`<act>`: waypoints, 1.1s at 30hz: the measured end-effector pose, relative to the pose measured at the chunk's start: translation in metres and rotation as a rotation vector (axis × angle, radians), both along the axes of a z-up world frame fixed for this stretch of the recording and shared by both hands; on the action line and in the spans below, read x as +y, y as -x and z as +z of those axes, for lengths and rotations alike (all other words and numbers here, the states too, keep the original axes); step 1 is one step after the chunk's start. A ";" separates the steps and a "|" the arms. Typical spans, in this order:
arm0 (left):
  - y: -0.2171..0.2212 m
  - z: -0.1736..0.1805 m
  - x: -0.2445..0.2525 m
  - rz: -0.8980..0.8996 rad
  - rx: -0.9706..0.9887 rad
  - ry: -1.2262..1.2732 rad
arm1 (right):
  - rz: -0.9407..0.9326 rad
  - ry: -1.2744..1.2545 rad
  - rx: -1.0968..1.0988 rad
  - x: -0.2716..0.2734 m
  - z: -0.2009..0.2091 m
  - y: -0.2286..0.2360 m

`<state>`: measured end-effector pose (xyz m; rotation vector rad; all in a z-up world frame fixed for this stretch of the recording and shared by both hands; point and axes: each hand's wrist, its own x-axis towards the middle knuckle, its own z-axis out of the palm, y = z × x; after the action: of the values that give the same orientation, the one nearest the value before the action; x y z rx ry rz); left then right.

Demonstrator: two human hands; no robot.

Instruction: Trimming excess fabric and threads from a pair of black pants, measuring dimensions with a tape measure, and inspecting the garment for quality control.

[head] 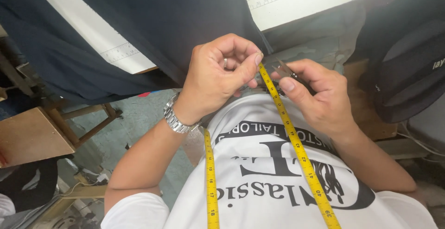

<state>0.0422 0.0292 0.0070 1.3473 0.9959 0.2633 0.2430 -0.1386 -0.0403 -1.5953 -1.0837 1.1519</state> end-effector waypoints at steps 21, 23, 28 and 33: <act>-0.017 0.020 0.012 -0.056 0.165 -0.054 | -0.067 -0.162 0.441 0.019 -0.027 0.002; -0.018 0.021 0.014 -0.065 0.176 -0.030 | -0.041 -0.220 0.237 0.018 -0.027 0.002; -0.016 0.023 0.012 -0.055 0.168 -0.011 | -0.029 -0.261 0.138 0.020 -0.024 0.005; -0.013 0.025 0.009 0.002 0.137 0.076 | -0.009 -0.335 0.026 0.016 -0.024 0.011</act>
<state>0.0550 0.0379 0.0320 1.3084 1.1108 0.1347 0.2317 -0.1226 -0.0642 -1.3191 -1.1819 0.9259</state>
